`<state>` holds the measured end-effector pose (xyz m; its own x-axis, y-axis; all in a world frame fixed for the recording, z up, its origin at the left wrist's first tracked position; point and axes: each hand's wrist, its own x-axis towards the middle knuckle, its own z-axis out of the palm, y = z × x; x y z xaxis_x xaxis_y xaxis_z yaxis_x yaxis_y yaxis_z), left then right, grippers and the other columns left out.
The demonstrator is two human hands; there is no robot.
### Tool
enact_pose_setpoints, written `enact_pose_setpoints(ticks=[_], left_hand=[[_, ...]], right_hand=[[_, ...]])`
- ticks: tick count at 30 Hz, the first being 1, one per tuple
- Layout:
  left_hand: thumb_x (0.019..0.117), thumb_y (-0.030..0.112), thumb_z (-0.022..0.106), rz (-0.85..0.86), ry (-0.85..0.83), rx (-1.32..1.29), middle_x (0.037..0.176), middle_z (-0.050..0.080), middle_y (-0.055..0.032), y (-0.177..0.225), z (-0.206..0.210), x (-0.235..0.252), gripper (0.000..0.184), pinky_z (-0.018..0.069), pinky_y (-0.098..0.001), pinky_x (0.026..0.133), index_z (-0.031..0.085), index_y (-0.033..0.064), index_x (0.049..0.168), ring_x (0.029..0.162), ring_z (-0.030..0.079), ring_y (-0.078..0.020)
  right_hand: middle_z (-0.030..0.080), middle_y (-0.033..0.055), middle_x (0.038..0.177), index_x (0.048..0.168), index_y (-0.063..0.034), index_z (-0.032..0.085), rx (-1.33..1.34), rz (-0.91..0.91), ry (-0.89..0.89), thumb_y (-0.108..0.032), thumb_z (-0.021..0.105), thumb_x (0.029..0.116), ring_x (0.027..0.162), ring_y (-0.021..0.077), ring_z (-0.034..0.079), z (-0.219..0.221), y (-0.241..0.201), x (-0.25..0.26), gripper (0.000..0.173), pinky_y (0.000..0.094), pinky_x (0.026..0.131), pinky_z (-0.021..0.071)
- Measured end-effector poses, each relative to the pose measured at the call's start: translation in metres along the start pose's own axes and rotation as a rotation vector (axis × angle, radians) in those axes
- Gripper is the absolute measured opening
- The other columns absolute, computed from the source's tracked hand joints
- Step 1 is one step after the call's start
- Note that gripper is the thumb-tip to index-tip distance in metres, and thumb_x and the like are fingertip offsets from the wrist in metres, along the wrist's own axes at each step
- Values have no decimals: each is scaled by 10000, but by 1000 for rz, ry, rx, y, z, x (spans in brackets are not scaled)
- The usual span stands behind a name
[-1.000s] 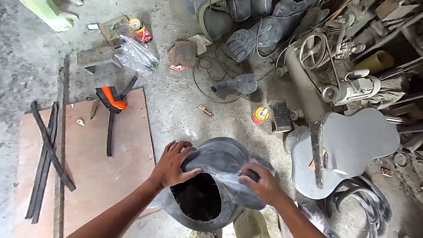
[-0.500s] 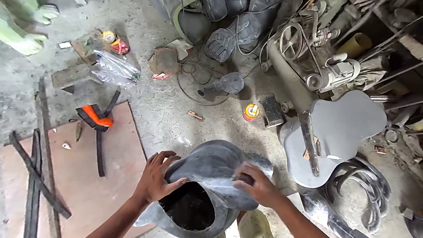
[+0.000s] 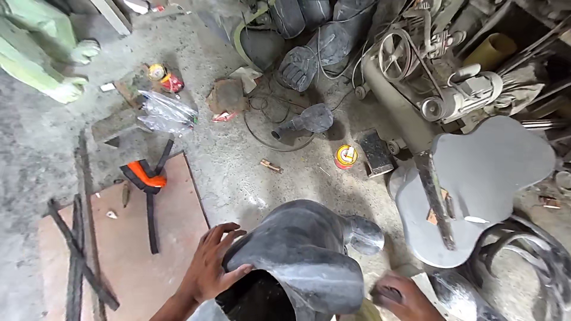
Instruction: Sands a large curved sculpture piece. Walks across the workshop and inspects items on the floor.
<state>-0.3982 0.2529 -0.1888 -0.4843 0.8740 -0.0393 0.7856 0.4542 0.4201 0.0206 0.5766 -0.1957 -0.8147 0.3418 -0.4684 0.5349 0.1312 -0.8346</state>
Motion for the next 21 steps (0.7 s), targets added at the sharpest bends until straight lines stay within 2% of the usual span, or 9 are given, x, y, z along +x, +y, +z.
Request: enact_pose_setpoints(ticks=[1, 3, 6, 11, 14, 16, 18, 19, 21], left_hand=[[741, 926, 467, -4, -7, 1, 1324, 623, -81, -1, -1, -1, 917, 433, -556, 1060, 677, 210, 1273, 1250, 567, -263], [737, 929, 466, 1, -5, -6, 1337, 613, -77, -3, -1, -2, 930, 431, -547, 1068, 662, 214, 1298, 1260, 559, -256], [730, 937, 459, 7, -11, -15, 1336, 611, -90, -3, -1, -6, 960, 450, -545, 1043, 658, 195, 1305, 1242, 566, -264], [756, 905, 475, 26, -38, -15, 1356, 596, -135, -4, -6, -4, 974, 479, -537, 1032, 604, 150, 1357, 1265, 560, -294], [798, 875, 465, 60, -6, -29, 1383, 591, -110, 6, -12, 4, 914, 437, -536, 1080, 583, 182, 1382, 1300, 542, -282], [820, 874, 446, 103, -14, -79, 1356, 624, -91, 42, -22, 22, 908, 393, -531, 1140, 579, 177, 1386, 1300, 558, -248], [783, 869, 546, 115, -146, -113, 1318, 663, -117, 102, -32, 47, 946, 337, -576, 1174, 609, 128, 1368, 1282, 585, -269], [745, 859, 611, 106, -251, -97, 1352, 650, -132, 136, -33, 61, 985, 340, -608, 1170, 609, 112, 1387, 1304, 573, -301], [662, 914, 637, 71, -441, 49, 1462, 581, -85, 192, -21, 86, 1093, 341, -616, 1183, 561, 179, 1468, 1390, 509, -295]], right_hand=[[734, 92, 1005, 1026, -68, 760, -14, 106, -39, -319, 797, 885, 926, 199, 699, -2, 19, -14, 290, 426, 865, 588], [739, 109, 1017, 1087, -56, 735, 41, 257, -49, -346, 760, 922, 902, 210, 714, 0, 50, -37, 335, 447, 849, 601], [724, 141, 1077, 1166, -38, 699, 135, 300, 5, -392, 649, 1001, 950, 232, 706, 8, 81, -47, 394, 456, 863, 589], [707, 110, 1002, 1196, -14, 649, 256, 312, 167, -274, 537, 1070, 891, 181, 697, 36, 77, -45, 309, 399, 824, 597], [730, 83, 961, 1158, -37, 667, 329, 322, 195, -296, 622, 1031, 859, 181, 717, 49, 77, -46, 293, 408, 806, 617], [723, 66, 906, 1117, -49, 671, 339, 307, 208, -326, 684, 994, 804, 179, 713, 48, 76, -48, 304, 409, 760, 622], [723, 61, 903, 1107, -55, 676, 321, 317, 209, -353, 705, 975, 808, 173, 712, 45, 80, -52, 327, 404, 765, 618], [728, 56, 908, 1102, -59, 678, 308, 324, 214, -363, 710, 969, 822, 170, 719, 43, 83, -53, 334, 399, 779, 624], [735, 55, 910, 1082, -61, 680, 289, 346, 236, -377, 717, 959, 837, 170, 728, 39, 91, -53, 340, 398, 790, 629]])
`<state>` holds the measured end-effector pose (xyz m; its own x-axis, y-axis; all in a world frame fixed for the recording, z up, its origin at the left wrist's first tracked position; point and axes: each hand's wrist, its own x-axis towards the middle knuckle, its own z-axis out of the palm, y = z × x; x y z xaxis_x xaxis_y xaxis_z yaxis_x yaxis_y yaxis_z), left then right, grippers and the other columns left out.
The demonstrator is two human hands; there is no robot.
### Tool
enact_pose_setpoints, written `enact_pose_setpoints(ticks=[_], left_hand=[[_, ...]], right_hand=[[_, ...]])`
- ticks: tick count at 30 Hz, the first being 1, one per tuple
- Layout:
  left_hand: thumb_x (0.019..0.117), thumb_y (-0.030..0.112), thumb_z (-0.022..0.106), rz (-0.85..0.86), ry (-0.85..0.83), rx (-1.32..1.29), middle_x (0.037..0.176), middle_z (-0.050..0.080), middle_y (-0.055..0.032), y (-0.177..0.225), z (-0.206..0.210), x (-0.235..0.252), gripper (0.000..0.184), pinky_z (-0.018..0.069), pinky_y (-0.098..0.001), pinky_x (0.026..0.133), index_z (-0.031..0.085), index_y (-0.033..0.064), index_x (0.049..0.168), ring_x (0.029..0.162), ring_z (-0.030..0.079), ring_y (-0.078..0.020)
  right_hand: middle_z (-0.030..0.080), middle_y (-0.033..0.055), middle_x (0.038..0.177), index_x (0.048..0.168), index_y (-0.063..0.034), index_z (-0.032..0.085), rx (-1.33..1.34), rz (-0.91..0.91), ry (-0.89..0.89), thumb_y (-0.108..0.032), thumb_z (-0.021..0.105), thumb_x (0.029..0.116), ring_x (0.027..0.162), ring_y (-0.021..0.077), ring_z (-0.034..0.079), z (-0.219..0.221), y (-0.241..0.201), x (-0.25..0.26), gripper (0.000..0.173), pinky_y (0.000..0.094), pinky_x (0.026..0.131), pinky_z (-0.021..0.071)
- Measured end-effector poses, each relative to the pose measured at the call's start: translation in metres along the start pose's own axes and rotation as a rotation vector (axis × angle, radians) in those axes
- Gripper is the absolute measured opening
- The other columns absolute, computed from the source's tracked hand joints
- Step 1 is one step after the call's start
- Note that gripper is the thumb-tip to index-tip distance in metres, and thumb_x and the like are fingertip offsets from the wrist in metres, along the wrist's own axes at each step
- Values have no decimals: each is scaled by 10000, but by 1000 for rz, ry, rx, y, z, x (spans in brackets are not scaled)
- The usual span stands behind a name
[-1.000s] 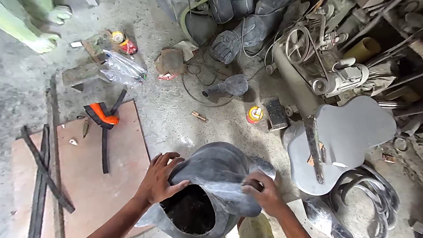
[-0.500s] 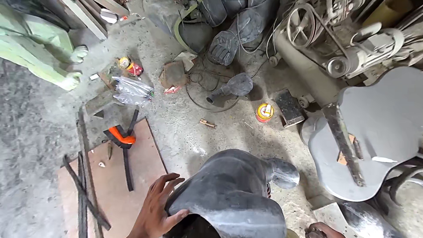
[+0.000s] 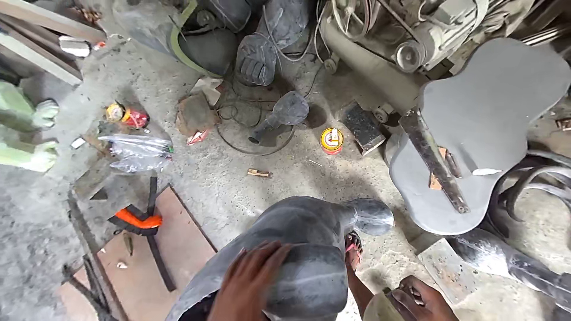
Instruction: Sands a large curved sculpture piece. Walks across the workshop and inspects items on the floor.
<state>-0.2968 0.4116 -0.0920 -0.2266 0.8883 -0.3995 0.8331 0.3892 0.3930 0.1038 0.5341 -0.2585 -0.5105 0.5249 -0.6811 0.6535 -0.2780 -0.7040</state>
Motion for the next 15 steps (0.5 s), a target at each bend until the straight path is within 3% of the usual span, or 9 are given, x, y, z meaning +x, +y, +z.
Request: enact_pose_setpoints(ticks=[3, 5, 7, 9, 10, 11, 13, 14, 15], left_hand=[[549, 1043, 508, -49, -75, 269, 1326, 671, -30, 42, 14, 36, 1165, 433, -570, 1107, 628, 257, 1400, 1247, 616, -258], [565, 991, 579, -33, -217, 311, 1284, 676, -89, 67, 19, 50, 1130, 452, -604, 1056, 620, 242, 1411, 1192, 629, -321], [745, 736, 711, 43, -317, 343, 1349, 621, -192, 98, 36, 51, 901, 404, -670, 1062, 586, 179, 1442, 1245, 578, -425], [925, 250, 703, 227, -196, 470, 1328, 642, -250, 121, 73, 33, 401, 432, -669, 1060, 690, 50, 1272, 1265, 590, -458], [943, 58, 643, 338, -185, 561, 1299, 660, -252, 128, 91, 21, 261, 439, -642, 1077, 717, 2, 1187, 1274, 594, -444], [931, -42, 606, 444, -241, 595, 1252, 688, -238, 134, 102, 11, 231, 420, -606, 1111, 739, -17, 1118, 1257, 613, -410], [935, -44, 587, 561, -425, 425, 1054, 746, -181, 141, 110, 1, 177, 401, -548, 1141, 755, -3, 972, 1095, 691, -344], [954, 50, 605, 534, -500, 260, 1033, 741, -173, 144, 108, 1, 151, 383, -568, 1145, 748, 20, 992, 1061, 689, -356], [959, 240, 658, 474, -473, 152, 1093, 735, -149, 146, 102, 1, 215, 403, -564, 1132, 748, 84, 1077, 1104, 675, -350]], right_hand=[[723, 71, 890, 1050, -49, 675, 27, 7, 25, -387, 730, 943, 825, 178, 712, -4, 4, 3, 358, 404, 770, 607], [715, 76, 919, 1049, -50, 683, 38, 15, 51, -384, 757, 920, 851, 187, 701, -4, 2, 1, 366, 415, 774, 601], [683, 83, 921, 1055, -46, 669, 29, 17, 101, -380, 784, 893, 840, 194, 670, -3, 2, -2, 390, 415, 769, 583], [659, 57, 825, 1035, -64, 669, -8, 31, 160, -426, 801, 862, 732, 170, 640, -2, -1, -2, 423, 389, 685, 557], [639, 45, 795, 1016, -73, 667, -24, 27, 189, -444, 801, 851, 703, 164, 617, -2, -2, -2, 428, 382, 661, 538], [631, 33, 787, 996, -88, 661, -37, 19, 221, -461, 794, 846, 696, 155, 613, -2, -4, -2, 423, 374, 651, 536], [642, 12, 808, 976, -123, 650, -49, 16, 268, -511, 750, 859, 723, 140, 643, -3, -12, 0, 417, 365, 658, 566], [649, 12, 820, 978, -127, 650, -32, 7, 280, -519, 724, 876, 730, 139, 649, -4, -20, 3, 412, 365, 663, 571], [659, 16, 833, 988, -121, 654, 2, -12, 284, -513, 701, 897, 737, 139, 656, -7, -30, 4, 406, 366, 672, 578]])
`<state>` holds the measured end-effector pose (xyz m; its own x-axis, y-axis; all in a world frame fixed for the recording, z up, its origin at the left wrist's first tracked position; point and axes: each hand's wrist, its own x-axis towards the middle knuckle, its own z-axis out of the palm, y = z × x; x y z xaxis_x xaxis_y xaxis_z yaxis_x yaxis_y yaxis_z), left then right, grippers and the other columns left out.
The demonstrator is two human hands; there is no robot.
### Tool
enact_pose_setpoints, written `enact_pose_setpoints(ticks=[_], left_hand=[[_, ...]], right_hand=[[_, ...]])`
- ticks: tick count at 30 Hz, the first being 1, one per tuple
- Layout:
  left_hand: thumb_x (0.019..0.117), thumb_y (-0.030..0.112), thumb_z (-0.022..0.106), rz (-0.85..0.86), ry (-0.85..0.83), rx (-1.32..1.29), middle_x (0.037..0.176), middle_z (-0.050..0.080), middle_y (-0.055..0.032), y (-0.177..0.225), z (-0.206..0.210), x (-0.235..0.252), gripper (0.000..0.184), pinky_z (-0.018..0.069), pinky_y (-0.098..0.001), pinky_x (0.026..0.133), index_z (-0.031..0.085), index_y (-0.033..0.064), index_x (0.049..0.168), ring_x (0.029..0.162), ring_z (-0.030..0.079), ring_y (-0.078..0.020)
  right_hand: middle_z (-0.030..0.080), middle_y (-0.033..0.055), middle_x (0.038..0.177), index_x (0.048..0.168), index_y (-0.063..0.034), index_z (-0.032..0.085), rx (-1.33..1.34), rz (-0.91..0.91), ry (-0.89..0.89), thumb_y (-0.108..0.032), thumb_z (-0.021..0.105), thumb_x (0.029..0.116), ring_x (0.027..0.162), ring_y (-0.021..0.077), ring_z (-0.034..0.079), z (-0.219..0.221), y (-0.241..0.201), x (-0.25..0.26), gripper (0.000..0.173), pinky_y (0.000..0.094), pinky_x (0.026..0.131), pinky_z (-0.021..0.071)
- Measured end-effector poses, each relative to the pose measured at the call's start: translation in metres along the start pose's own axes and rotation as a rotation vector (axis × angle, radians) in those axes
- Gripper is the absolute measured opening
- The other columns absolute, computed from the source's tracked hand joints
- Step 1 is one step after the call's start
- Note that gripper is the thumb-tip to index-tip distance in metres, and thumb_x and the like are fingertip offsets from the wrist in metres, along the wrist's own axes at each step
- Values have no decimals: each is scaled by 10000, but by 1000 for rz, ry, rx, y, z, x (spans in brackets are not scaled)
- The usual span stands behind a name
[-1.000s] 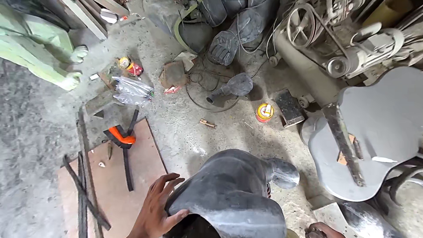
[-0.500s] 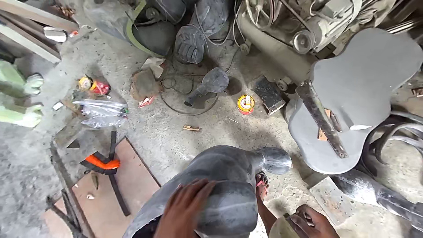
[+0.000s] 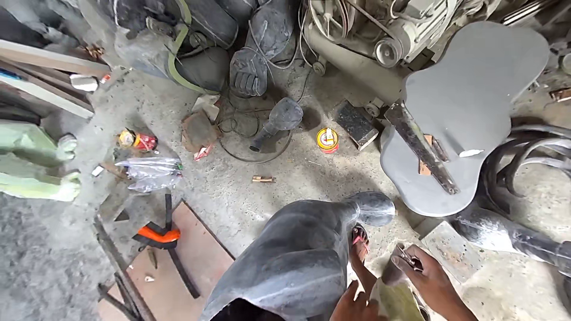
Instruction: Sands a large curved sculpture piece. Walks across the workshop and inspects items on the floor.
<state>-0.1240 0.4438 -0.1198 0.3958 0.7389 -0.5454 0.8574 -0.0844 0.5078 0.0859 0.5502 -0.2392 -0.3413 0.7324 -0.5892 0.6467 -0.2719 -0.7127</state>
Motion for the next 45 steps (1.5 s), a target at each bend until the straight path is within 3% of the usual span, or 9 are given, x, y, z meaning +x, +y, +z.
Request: enact_pose_setpoints(ticks=[6, 10, 14, 20, 24, 29, 37, 40, 45], left_hand=[[482, 948, 699, -569, 387, 92, 1428, 598, -151, -88, -65, -38, 1289, 326, -685, 1158, 548, 146, 1481, 1344, 536, -387], [450, 906, 745, -466, 269, 137, 1378, 626, -52, -127, -79, -58, 1274, 499, -528, 1058, 517, 222, 1501, 1269, 594, -270], [414, 948, 688, -424, 300, 175, 1277, 681, -43, -142, -78, -55, 1241, 567, -495, 942, 607, 202, 1402, 1172, 651, -244], [398, 943, 679, -423, 368, 227, 1210, 713, -26, -138, -72, -59, 1215, 596, -500, 830, 643, 204, 1360, 1103, 685, -239], [375, 892, 716, -429, 376, 244, 1205, 718, -19, -136, -68, -60, 1196, 599, -513, 785, 647, 215, 1359, 1087, 693, -246], [390, 885, 728, -465, 312, 230, 1239, 703, -25, -124, -65, -59, 1194, 588, -520, 806, 634, 223, 1378, 1137, 669, -258], [446, 856, 740, -493, 265, 214, 1288, 678, -46, -110, -63, -61, 1157, 574, -539, 858, 611, 212, 1398, 1192, 643, -283], [445, 901, 715, -479, 253, 237, 1290, 672, -49, -113, -65, -61, 1189, 572, -532, 864, 599, 216, 1410, 1192, 642, -275], [467, 874, 715, -484, 243, 254, 1305, 663, -57, -109, -68, -59, 1145, 572, -544, 848, 600, 215, 1397, 1211, 633, -286]], right_hand=[[718, 61, 987, 1126, -65, 655, 447, -167, 50, -317, 731, 937, 905, 186, 714, -10, -89, 15, 323, 381, 826, 627], [713, 56, 945, 1081, -69, 660, 536, -278, 45, -291, 697, 964, 860, 182, 707, 11, -134, 12, 254, 381, 775, 621], [696, 139, 1178, 1379, 58, 536, 313, -399, -61, -285, 523, 1048, 1078, 155, 690, 44, -153, -26, 477, 373, 951, 584], [745, 20, 1125, 1011, -145, 730, -166, -696, 156, -259, 552, 959, 1169, 203, 655, 81, -148, -71, 218, 416, 952, 547], [503, -162, 1545, 1548, -365, 458, -422, -548, 78, -518, 404, 1060, 1459, 165, 426, 104, -160, -84, 515, 482, 1139, 405], [695, 41, 1301, 1232, -132, 710, -303, -143, 84, -475, 283, 1067, 1433, 271, 446, 124, -194, -37, 572, 509, 1169, 345], [595, -69, 1463, 1494, -336, 531, -390, -218, 226, -410, 349, 1063, 1428, 247, 462, 136, -175, -79, 473, 529, 1070, 468], [646, 96, 1355, 1333, -145, 638, -245, 5, 121, -481, 260, 1081, 1358, 318, 524, 132, -199, -50, 565, 573, 1037, 477], [634, 30, 1408, 1350, -179, 655, -399, -134, 244, -448, 329, 1067, 1422, 296, 460, 146, -178, -109, 509, 495, 1100, 443]])
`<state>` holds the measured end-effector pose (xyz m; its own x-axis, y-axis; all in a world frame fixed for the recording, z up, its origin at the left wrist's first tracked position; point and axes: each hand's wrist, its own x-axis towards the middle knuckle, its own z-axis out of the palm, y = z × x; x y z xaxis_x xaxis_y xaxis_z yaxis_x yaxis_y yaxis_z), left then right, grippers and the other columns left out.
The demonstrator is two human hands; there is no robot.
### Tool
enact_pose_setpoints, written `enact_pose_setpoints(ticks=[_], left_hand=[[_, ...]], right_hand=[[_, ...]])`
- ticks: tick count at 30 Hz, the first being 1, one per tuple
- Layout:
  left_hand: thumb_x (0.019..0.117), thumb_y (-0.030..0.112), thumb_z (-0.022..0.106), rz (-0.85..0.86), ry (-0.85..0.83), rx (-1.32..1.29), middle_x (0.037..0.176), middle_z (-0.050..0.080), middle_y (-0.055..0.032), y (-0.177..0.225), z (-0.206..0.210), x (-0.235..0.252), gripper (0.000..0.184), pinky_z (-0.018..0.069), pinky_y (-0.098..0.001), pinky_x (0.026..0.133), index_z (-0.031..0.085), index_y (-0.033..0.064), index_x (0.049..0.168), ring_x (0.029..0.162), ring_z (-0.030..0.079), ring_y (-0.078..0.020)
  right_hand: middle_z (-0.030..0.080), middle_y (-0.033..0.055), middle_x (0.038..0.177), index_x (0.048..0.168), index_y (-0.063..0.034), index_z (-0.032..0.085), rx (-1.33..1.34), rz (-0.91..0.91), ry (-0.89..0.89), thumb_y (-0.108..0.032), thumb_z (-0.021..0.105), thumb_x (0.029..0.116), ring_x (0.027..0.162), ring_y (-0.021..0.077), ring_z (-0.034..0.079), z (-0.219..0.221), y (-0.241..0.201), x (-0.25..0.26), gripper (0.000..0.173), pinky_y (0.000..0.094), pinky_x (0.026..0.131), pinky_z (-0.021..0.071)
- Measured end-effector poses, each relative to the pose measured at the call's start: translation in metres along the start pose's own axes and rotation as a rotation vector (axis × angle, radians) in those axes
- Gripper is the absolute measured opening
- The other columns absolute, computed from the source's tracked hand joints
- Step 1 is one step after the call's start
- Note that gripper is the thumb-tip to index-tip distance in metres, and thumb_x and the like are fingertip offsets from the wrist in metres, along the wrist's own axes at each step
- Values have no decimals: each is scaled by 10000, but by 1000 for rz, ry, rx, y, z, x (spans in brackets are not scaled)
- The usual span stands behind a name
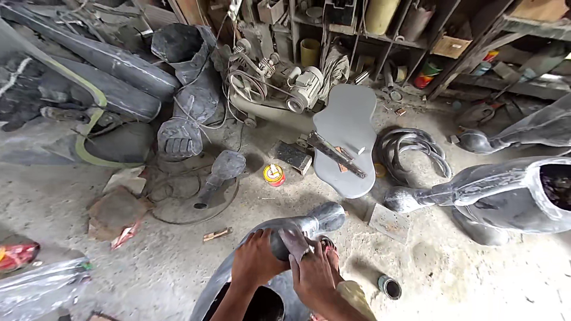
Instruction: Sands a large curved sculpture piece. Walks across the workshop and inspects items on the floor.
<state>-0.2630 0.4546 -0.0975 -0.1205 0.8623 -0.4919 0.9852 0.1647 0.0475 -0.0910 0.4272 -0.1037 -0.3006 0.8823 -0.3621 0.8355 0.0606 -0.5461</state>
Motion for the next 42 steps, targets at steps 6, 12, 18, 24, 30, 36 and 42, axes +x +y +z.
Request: enact_pose_setpoints(ticks=[6, 12, 18, 24, 30, 36, 42], left_hand=[[436, 921, 696, 13, 34, 2, 1267, 671, -44, 1, 8, -5, 1165, 565, -535, 869, 613, 232, 1371, 1187, 640, -264], [439, 902, 717, -9, 51, -3, 1254, 677, -54, -2, 9, -2, 1119, 571, -550, 845, 624, 248, 1343, 1184, 646, -273], [520, 793, 760, 20, 64, -13, 1246, 684, -68, -7, 5, -1, 969, 561, -600, 839, 639, 248, 1312, 1166, 655, -304], [440, 905, 717, -24, 44, 0, 1264, 680, -41, -3, 8, -9, 1112, 568, -561, 855, 630, 261, 1343, 1185, 647, -269], [458, 878, 725, -31, 35, -15, 1286, 672, -47, -3, 4, -5, 1110, 567, -558, 863, 619, 249, 1367, 1201, 638, -278], [423, 984, 642, -14, 41, -29, 1325, 661, -11, -5, 7, -3, 1285, 560, -501, 933, 543, 255, 1476, 1206, 635, -240], [647, 708, 799, 65, -21, -55, 1517, 500, -156, 32, -2, -12, 1132, 374, -613, 1125, 429, 146, 1558, 1382, 472, -382]], right_hand=[[655, 102, 1347, 1374, -161, 627, 249, 187, -81, -487, 248, 1082, 1350, 301, 540, 3, 8, 53, 579, 565, 1080, 455], [636, 14, 1401, 1396, -205, 615, 163, 88, 18, -471, 253, 1083, 1417, 259, 468, 8, 7, 17, 547, 540, 1080, 444], [481, 19, 1572, 1433, -191, 589, 255, 95, -11, -447, 318, 1079, 1512, 244, 352, 7, -10, 6, 514, 540, 1135, 425], [668, 111, 1317, 1316, -143, 648, 307, 268, -35, -486, 251, 1086, 1295, 298, 593, 6, -1, 47, 573, 579, 1012, 500], [642, 64, 1399, 1302, -141, 676, 147, 104, 35, -466, 286, 1079, 1398, 257, 512, 16, 7, 12, 554, 527, 1086, 466], [519, 158, 1520, 1498, -97, 517, 554, 209, -108, -448, 320, 1102, 1431, 283, 471, -8, 97, 41, 565, 501, 1208, 357], [671, 223, 1248, 1357, -7, 593, 818, 425, 143, -357, 436, 1086, 1079, 322, 695, 19, 215, -95, 469, 530, 913, 587]])
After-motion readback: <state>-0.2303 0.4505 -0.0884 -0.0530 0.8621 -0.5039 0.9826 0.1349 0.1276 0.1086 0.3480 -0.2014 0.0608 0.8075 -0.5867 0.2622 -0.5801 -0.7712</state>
